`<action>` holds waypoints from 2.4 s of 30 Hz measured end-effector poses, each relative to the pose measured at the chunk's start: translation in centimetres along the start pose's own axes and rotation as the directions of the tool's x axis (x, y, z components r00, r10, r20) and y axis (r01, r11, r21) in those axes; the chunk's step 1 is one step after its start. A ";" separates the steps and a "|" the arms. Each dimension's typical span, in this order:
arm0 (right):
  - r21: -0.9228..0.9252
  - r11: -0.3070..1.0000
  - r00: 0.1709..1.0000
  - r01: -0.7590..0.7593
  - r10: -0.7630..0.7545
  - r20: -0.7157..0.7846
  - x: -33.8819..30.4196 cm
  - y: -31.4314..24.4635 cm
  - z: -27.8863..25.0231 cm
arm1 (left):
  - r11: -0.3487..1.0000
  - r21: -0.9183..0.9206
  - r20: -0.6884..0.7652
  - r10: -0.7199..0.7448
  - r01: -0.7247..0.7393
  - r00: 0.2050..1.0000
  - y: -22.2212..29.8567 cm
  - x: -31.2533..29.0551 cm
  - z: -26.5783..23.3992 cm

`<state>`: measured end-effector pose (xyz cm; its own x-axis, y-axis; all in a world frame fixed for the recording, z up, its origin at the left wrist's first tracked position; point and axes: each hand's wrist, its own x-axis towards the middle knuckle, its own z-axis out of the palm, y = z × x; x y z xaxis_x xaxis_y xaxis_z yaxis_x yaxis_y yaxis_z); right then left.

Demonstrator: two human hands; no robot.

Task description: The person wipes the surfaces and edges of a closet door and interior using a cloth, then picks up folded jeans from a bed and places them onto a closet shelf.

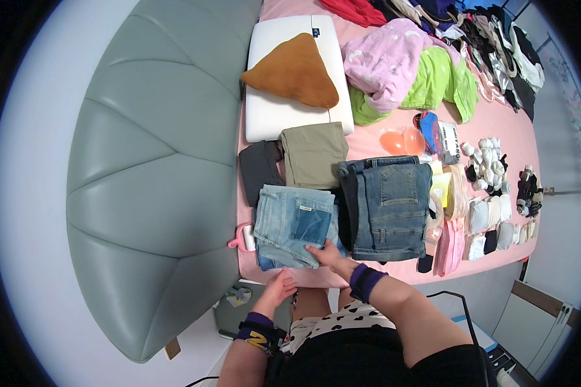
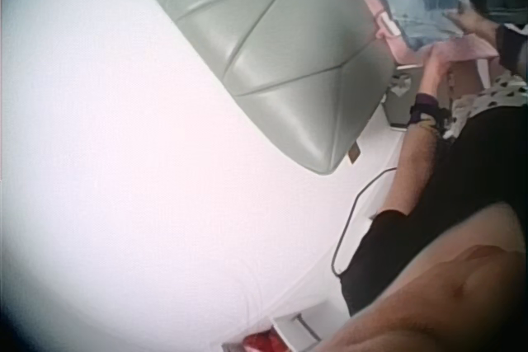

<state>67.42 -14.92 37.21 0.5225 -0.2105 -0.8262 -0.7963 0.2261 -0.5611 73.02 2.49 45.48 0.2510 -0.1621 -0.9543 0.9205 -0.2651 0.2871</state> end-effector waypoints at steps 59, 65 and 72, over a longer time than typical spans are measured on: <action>0.113 0.315 -0.279 0.942 0.554 0.784 -48.0 7.9 22.6 | 0.193 0.020 -0.952 -0.296 -0.981 -0.078 -51.5 -45.8 0.1; 0.569 0.322 -0.645 0.756 0.513 0.567 -55.3 13.4 25.9 | 0.182 0.279 -0.780 -0.530 -0.943 -0.333 -56.7 -47.2 4.8; 0.498 0.549 -0.741 0.671 0.477 0.472 -66.5 18.2 28.7 | 0.454 0.386 -0.504 -0.625 -0.803 -0.596 -58.9 -52.7 8.2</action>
<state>26.90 30.47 80.50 -0.6232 0.7132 0.3209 0.0654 0.4564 -0.8874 3.15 18.84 79.57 -0.5738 0.7413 0.3481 0.1011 -0.3577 0.9284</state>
